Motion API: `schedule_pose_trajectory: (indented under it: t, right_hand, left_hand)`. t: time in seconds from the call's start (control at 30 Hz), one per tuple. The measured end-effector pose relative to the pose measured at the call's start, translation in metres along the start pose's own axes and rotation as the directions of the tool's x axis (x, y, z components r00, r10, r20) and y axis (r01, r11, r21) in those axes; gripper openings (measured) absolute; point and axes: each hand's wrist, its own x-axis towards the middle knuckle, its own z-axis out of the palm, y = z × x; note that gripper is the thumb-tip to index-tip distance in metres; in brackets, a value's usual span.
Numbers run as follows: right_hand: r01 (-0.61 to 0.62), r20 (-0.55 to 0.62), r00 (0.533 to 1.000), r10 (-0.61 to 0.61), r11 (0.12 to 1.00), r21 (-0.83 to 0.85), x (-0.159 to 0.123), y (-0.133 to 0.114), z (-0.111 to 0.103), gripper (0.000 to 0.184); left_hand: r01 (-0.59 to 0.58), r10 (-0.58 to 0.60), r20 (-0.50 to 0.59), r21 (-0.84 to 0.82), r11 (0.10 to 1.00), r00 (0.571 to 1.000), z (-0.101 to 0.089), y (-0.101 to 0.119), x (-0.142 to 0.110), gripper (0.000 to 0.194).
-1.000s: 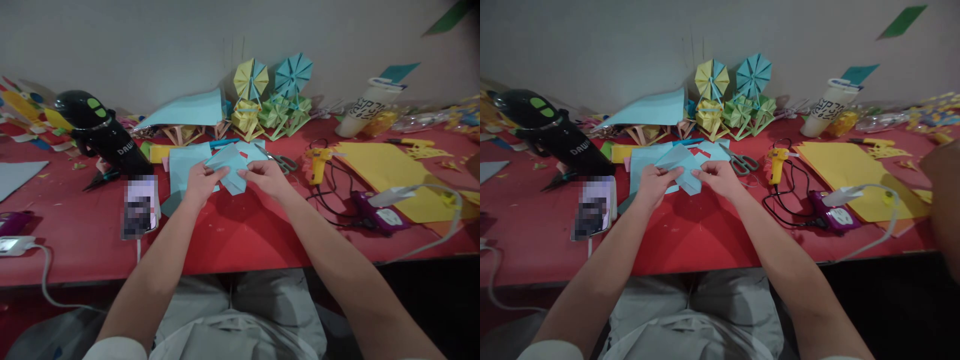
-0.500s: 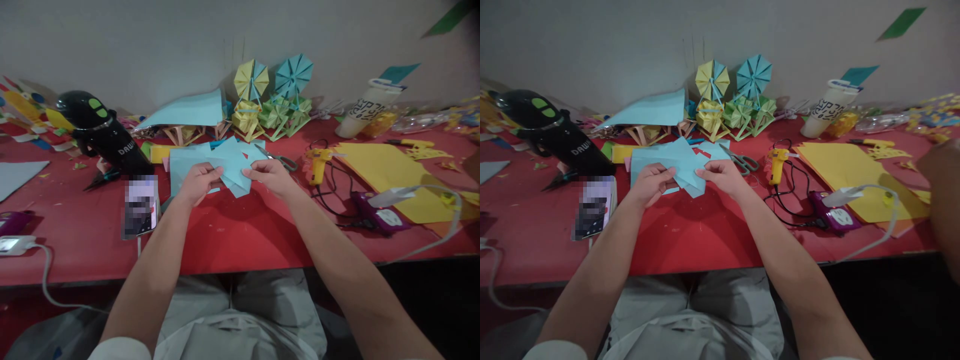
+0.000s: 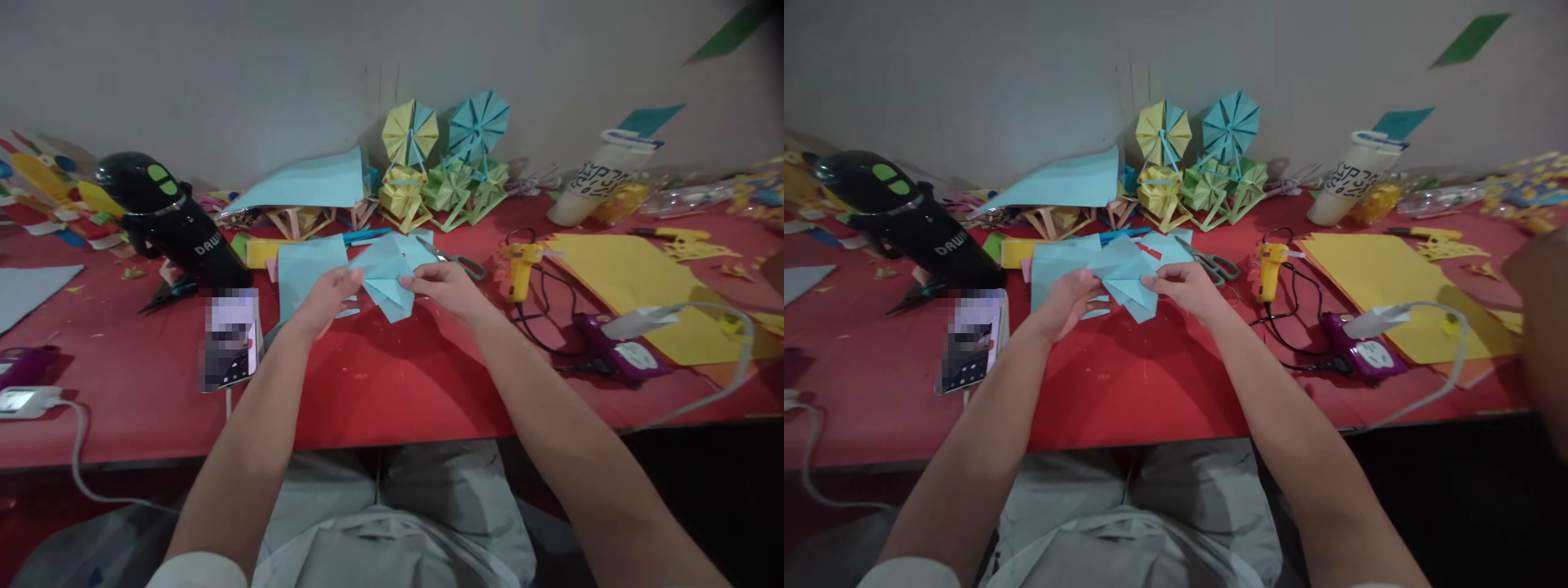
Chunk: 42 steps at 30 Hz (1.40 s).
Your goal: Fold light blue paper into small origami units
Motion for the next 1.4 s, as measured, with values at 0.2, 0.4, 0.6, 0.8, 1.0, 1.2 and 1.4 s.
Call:
schedule_pose_trajectory:
  t: [0.2, 0.4, 0.6, 0.8, 1.0, 1.2, 1.4]
  right_hand:
    - [0.183, -0.099, 0.971, -0.217, 0.944, -0.274, -0.002, -0.002, -0.001, 0.04]
    - [0.281, -0.035, 0.951, -0.308, 0.904, -0.322, -0.001, 0.0, 0.001, 0.02]
    - [0.245, 0.066, 0.97, -0.236, 0.939, -0.241, -0.003, -0.001, 0.002, 0.028]
    - [0.177, 0.031, 0.984, -0.175, 0.982, -0.07, -0.003, -0.002, 0.006, 0.033]
    - [0.046, 0.0, 0.999, -0.046, 0.995, 0.093, 0.0, 0.007, 0.011, 0.047]
    - [0.068, 0.001, 0.998, -0.068, 0.998, -0.006, 0.001, 0.01, 0.014, 0.033]
    - [0.244, 0.02, 0.97, -0.243, 0.967, -0.079, 0.001, 0.01, 0.017, 0.019]
  left_hand:
    - [0.165, -0.168, -0.144, -0.034, 0.986, 0.975, -0.002, -0.002, 0.007, 0.057]
    - [0.183, -0.2, -0.145, -0.123, 0.975, 0.969, 0.005, 0.003, 0.005, 0.031]
    - [0.167, -0.178, -0.244, -0.065, 0.984, 0.953, 0.007, -0.005, 0.006, 0.039]
    - [0.113, -0.105, -0.269, 0.017, 0.993, 0.957, 0.001, -0.014, 0.01, 0.047]
    - [0.084, -0.073, -0.26, 0.029, 0.996, 0.963, 0.005, -0.016, 0.01, 0.036]
    - [0.057, -0.051, -0.265, 0.014, 0.998, 0.963, 0.005, -0.02, 0.011, 0.022]
    - [0.084, -0.107, -0.271, -0.094, 0.992, 0.957, 0.007, -0.018, 0.013, 0.024]
